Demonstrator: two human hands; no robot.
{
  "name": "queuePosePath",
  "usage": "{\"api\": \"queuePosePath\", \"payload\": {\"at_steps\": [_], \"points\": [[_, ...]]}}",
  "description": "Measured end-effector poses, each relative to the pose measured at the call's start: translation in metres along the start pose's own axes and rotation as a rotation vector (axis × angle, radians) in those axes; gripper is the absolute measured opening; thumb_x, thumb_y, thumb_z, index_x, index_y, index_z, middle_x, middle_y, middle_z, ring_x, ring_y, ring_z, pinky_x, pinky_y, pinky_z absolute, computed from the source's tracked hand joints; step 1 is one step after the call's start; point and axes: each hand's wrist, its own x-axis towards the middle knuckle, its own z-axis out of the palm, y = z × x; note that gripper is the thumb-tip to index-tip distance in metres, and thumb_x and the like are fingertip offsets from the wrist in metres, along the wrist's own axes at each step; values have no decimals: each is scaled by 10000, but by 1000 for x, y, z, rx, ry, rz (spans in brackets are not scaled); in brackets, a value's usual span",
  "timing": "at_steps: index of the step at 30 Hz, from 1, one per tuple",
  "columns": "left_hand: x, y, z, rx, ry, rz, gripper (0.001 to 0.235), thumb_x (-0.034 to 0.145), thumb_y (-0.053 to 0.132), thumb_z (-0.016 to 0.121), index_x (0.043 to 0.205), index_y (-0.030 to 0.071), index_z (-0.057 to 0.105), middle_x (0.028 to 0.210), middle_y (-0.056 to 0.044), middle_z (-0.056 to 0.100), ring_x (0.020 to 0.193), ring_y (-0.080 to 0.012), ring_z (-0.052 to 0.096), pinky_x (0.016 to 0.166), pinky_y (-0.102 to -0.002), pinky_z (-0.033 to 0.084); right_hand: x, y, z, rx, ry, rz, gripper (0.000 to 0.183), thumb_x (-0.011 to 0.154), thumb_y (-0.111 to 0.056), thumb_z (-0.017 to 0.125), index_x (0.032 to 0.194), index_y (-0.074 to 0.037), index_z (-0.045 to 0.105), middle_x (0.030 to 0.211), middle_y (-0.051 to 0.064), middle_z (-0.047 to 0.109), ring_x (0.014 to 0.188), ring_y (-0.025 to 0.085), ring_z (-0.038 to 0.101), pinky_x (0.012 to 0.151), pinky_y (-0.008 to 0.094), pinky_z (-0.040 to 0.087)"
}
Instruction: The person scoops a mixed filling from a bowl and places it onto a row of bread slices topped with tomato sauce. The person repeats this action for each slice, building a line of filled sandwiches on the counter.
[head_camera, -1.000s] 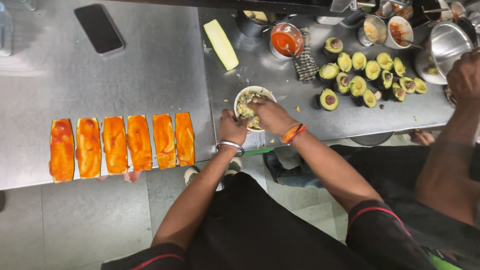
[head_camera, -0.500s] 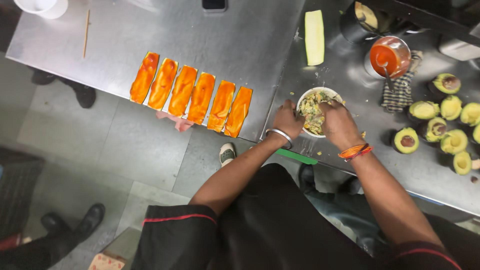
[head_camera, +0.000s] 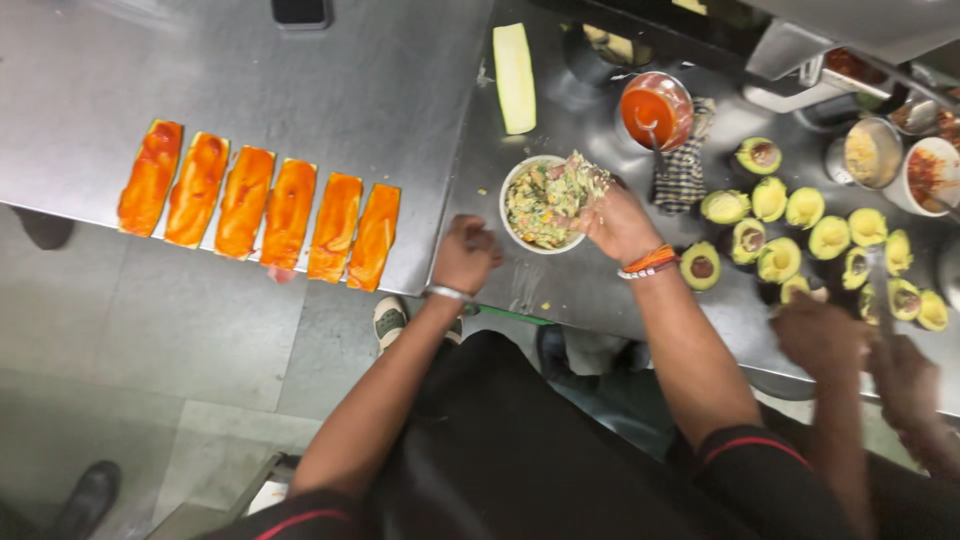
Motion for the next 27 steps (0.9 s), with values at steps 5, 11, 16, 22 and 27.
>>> {"api": "queuePosePath", "payload": {"at_steps": [5, 11, 16, 22, 27], "points": [[-39, 21, -20, -117, 46, -56, 232, 968, 23, 609, 1172, -62, 536, 1086, -179, 601, 769, -263, 723, 691, -364, 654, 0, 1, -16, 59, -77, 5, 255, 1003, -114, 600, 1210, 35, 611, 1130, 139, 699, 1003, 288, 730, 800, 333, 631], [-79, 36, -53, -205, 91, -82, 206, 955, 15, 554, 1154, -35, 544, 1089, -138, 617, 832, -237, 725, 753, -356, 649, 16, 11, -35, 27, -144, -17, 244, 1012, -72, 633, 1233, 32, 637, 1065, 83, 709, 911, 157, 703, 723, 229, 580], [-112, 34, -82, -175, 143, -31, 148, 973, 25, 559, 1105, -34, 590, 1047, -126, 637, 851, -212, 710, 750, -337, 634, 36, 22, -43, 103, -84, -138, 265, 1095, -295, 679, 970, -65, 637, 743, 34, 645, 542, 139, 598, 438, 255, 447], [-135, 26, -95, -188, 219, -101, 135, 993, 84, 570, 1089, -5, 605, 1032, -87, 658, 847, -184, 701, 766, -316, 607, 39, 22, -15, -728, 328, -338, 303, 1031, -205, 680, 863, 44, 713, 766, 81, 625, 592, 116, 507, 473, 280, 382], [-141, 26, -101, -223, 246, -123, 140, 995, 95, 575, 1092, -3, 602, 1028, -101, 670, 847, -203, 709, 764, -333, 607, 15, -5, -3, -368, 55, -74, 230, 885, -39, 636, 1104, 24, 669, 962, 72, 734, 822, 133, 718, 666, 269, 599]]}}
